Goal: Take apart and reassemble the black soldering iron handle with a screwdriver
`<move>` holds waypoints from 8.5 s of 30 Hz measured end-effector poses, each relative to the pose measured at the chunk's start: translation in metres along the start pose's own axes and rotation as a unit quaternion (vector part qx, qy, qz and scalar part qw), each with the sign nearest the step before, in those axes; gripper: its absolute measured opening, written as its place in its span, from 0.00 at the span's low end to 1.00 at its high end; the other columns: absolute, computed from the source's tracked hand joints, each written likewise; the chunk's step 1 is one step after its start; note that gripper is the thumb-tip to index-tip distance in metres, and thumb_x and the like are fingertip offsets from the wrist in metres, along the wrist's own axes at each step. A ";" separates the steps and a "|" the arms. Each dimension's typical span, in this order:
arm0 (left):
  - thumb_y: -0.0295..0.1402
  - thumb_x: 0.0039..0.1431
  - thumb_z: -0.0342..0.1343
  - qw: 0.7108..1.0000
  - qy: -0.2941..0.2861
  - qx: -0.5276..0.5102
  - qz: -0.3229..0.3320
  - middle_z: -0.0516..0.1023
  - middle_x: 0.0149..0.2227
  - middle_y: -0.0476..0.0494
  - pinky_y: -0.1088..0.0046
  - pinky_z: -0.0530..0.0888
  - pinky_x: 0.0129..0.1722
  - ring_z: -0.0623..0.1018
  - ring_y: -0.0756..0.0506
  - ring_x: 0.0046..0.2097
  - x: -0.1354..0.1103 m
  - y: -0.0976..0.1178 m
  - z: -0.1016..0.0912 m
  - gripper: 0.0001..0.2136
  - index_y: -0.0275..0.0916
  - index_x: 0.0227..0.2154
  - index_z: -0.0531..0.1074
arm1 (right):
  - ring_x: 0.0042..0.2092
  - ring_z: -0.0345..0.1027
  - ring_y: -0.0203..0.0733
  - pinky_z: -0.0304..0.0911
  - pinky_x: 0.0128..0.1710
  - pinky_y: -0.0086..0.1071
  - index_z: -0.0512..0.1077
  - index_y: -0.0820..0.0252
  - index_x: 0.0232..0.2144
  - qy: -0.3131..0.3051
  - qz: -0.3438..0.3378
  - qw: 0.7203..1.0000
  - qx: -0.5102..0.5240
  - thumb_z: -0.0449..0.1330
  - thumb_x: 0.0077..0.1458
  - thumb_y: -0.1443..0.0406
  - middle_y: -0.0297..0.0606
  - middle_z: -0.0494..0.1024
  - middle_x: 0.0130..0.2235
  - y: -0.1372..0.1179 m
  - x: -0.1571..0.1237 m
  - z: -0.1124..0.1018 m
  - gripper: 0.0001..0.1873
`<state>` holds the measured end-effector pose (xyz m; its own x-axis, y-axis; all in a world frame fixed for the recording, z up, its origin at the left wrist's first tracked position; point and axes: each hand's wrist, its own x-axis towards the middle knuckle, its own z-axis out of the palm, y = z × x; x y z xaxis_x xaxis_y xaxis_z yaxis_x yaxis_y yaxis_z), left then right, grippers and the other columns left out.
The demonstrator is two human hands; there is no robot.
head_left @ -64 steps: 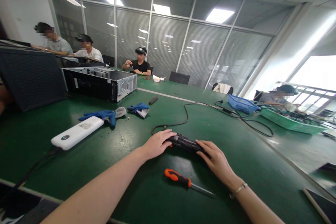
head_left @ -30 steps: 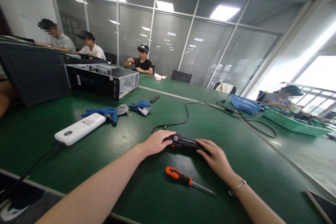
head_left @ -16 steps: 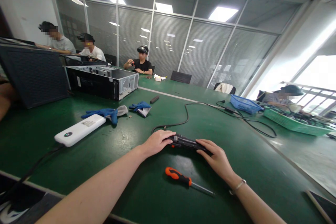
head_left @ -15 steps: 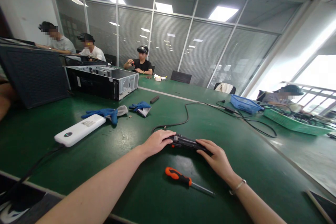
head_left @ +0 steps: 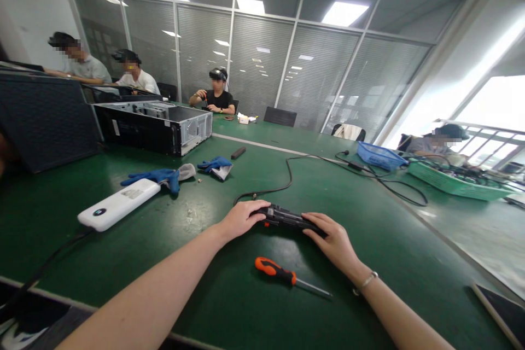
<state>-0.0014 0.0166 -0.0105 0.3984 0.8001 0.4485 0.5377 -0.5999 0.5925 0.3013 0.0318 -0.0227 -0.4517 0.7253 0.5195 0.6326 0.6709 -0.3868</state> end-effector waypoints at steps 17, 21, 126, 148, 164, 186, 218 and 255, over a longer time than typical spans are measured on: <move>0.27 0.55 0.61 0.996 -0.042 0.050 -0.064 0.78 0.50 0.45 0.66 0.70 0.52 0.77 0.41 0.51 0.006 0.007 -0.003 0.17 0.41 0.48 0.72 | 0.48 0.73 0.46 0.69 0.50 0.42 0.71 0.54 0.52 -0.057 -0.002 0.996 -0.064 0.58 0.58 0.60 0.41 0.78 0.48 -0.006 0.005 -0.004 0.19; 0.31 0.57 0.60 0.996 -0.044 0.066 -0.050 0.77 0.50 0.44 0.65 0.71 0.50 0.77 0.40 0.50 0.003 0.006 -0.002 0.17 0.42 0.50 0.70 | 0.46 0.72 0.49 0.68 0.48 0.45 0.71 0.55 0.49 -0.054 0.002 0.995 -0.081 0.59 0.56 0.58 0.42 0.78 0.45 -0.008 0.006 0.000 0.18; 0.30 0.47 0.66 0.986 -0.127 -0.109 -0.014 0.75 0.40 0.47 0.71 0.74 0.42 0.76 0.44 0.43 -0.009 0.035 -0.010 0.17 0.39 0.42 0.71 | 0.41 0.75 0.44 0.74 0.40 0.38 0.55 0.51 0.63 0.193 -0.201 0.959 0.057 0.59 0.55 0.71 0.43 0.77 0.44 -0.122 0.008 -0.016 0.35; 0.33 0.53 0.64 0.991 -0.109 -0.063 0.042 0.80 0.46 0.45 0.72 0.72 0.45 0.78 0.43 0.46 -0.011 0.033 -0.010 0.18 0.42 0.48 0.75 | 0.45 0.74 0.46 0.74 0.43 0.41 0.51 0.51 0.66 0.192 -0.213 0.955 0.082 0.59 0.56 0.74 0.45 0.76 0.49 -0.121 0.008 -0.015 0.39; 0.35 0.47 0.69 0.992 -0.068 -0.057 0.085 0.80 0.46 0.41 0.68 0.70 0.53 0.78 0.41 0.49 -0.012 0.023 -0.002 0.20 0.39 0.45 0.77 | 0.42 0.76 0.43 0.76 0.43 0.42 0.56 0.50 0.63 0.341 -0.069 0.921 0.174 0.63 0.53 0.73 0.39 0.77 0.44 -0.106 0.013 -0.005 0.38; 0.33 0.49 0.68 0.994 -0.088 -0.059 0.030 0.80 0.47 0.43 0.70 0.70 0.51 0.78 0.42 0.48 -0.011 0.025 -0.002 0.21 0.39 0.47 0.76 | 0.45 0.73 0.45 0.73 0.44 0.40 0.60 0.48 0.60 0.217 -0.105 0.969 0.054 0.59 0.58 0.69 0.41 0.75 0.45 -0.116 0.017 0.002 0.28; 0.34 0.50 0.67 0.994 -0.097 -0.044 0.024 0.80 0.47 0.44 0.71 0.70 0.51 0.78 0.42 0.48 -0.011 0.029 -0.003 0.20 0.40 0.47 0.76 | 0.44 0.74 0.45 0.72 0.47 0.43 0.59 0.51 0.59 0.225 -0.092 0.968 0.067 0.61 0.57 0.68 0.41 0.76 0.44 -0.110 0.017 0.008 0.30; 0.34 0.48 0.69 0.993 -0.111 -0.043 0.019 0.80 0.47 0.44 0.70 0.70 0.51 0.79 0.42 0.47 -0.010 0.029 -0.007 0.23 0.40 0.49 0.76 | 0.45 0.75 0.47 0.72 0.48 0.48 0.55 0.53 0.63 0.256 -0.079 0.959 0.094 0.60 0.58 0.67 0.43 0.76 0.46 -0.115 0.016 0.006 0.33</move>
<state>0.0051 -0.0086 0.0063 0.5756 0.7529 0.3191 0.4582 -0.6202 0.6367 0.2176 -0.0329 0.0261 -0.1344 0.4742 0.8701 0.4355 0.8170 -0.3780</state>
